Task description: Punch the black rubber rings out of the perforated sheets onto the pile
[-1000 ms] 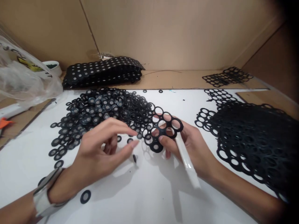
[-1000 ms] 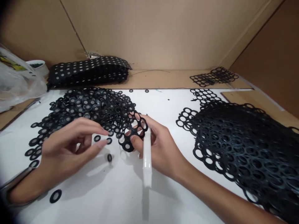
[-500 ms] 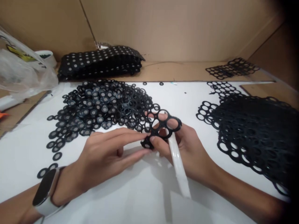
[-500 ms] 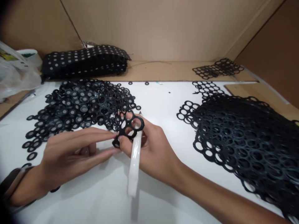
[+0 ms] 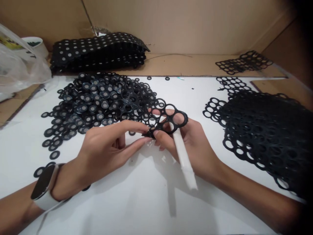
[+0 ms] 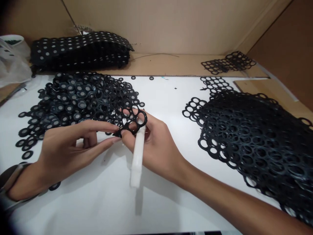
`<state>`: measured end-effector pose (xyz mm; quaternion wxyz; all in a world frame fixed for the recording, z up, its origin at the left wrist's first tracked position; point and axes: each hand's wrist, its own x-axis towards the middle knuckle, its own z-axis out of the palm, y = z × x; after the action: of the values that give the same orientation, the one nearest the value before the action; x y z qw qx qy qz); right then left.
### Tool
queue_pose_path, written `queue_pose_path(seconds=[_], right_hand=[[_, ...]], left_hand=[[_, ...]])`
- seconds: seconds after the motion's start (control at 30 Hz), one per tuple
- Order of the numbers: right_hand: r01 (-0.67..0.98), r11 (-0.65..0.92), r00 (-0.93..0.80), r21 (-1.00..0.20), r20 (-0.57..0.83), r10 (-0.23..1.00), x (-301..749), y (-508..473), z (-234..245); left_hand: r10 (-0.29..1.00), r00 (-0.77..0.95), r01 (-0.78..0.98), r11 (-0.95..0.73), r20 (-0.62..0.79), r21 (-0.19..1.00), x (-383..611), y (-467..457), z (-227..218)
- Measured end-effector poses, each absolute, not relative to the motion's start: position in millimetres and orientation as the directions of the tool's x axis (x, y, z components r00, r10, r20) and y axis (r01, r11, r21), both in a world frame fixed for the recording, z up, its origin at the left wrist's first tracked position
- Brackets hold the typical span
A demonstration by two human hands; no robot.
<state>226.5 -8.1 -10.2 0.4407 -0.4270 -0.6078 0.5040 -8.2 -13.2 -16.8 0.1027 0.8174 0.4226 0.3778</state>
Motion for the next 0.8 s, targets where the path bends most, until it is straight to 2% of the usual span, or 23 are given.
queue_pose_path(seconds=[0.27, 0.33, 0.4, 0.47, 0.53, 0.63, 0.73, 0.8], right_hand=[[0.106, 0.105, -0.195, -0.989, 0.082, 0.977, 226, -6, -9], [0.112, 0.124, -0.190, -0.986, 0.101, 0.977, 226, -8, -12], [0.130, 0.164, -0.201, -0.978, 0.136, 0.970, 227, -11, -14], [0.155, 0.225, -0.236, -0.962, 0.185, 0.954, 229, -15, -15], [0.180, 0.291, -0.285, -0.939, 0.234, 0.930, 232, -18, -14], [0.198, 0.407, -0.367, -0.892, 0.317, 0.875, 236, -19, -12], [0.178, 0.501, -0.422, -0.847, 0.394, 0.816, 238, -19, -10], [0.172, 0.506, -0.422, -0.845, 0.402, 0.813, 237, -19, -10]], left_hand=[[0.702, 0.401, 0.580, -0.692, 0.588, 0.430, -6, -15, -14], [0.722, 0.371, 0.546, -0.678, 0.583, 0.492, -4, -15, -13], [0.788, 0.337, 0.490, -0.614, 0.516, 0.619, -3, -13, -11], [0.875, 0.318, 0.405, -0.473, 0.364, 0.782, -3, -8, -9], [0.921, 0.333, 0.344, -0.319, 0.203, 0.883, -4, -3, -8], [0.934, 0.345, 0.354, -0.225, 0.097, 0.908, -7, 2, -7], [0.933, 0.345, 0.386, -0.238, 0.100, 0.891, -8, 2, -8], [0.922, 0.361, 0.386, -0.286, 0.142, 0.877, -7, 0, -8]])
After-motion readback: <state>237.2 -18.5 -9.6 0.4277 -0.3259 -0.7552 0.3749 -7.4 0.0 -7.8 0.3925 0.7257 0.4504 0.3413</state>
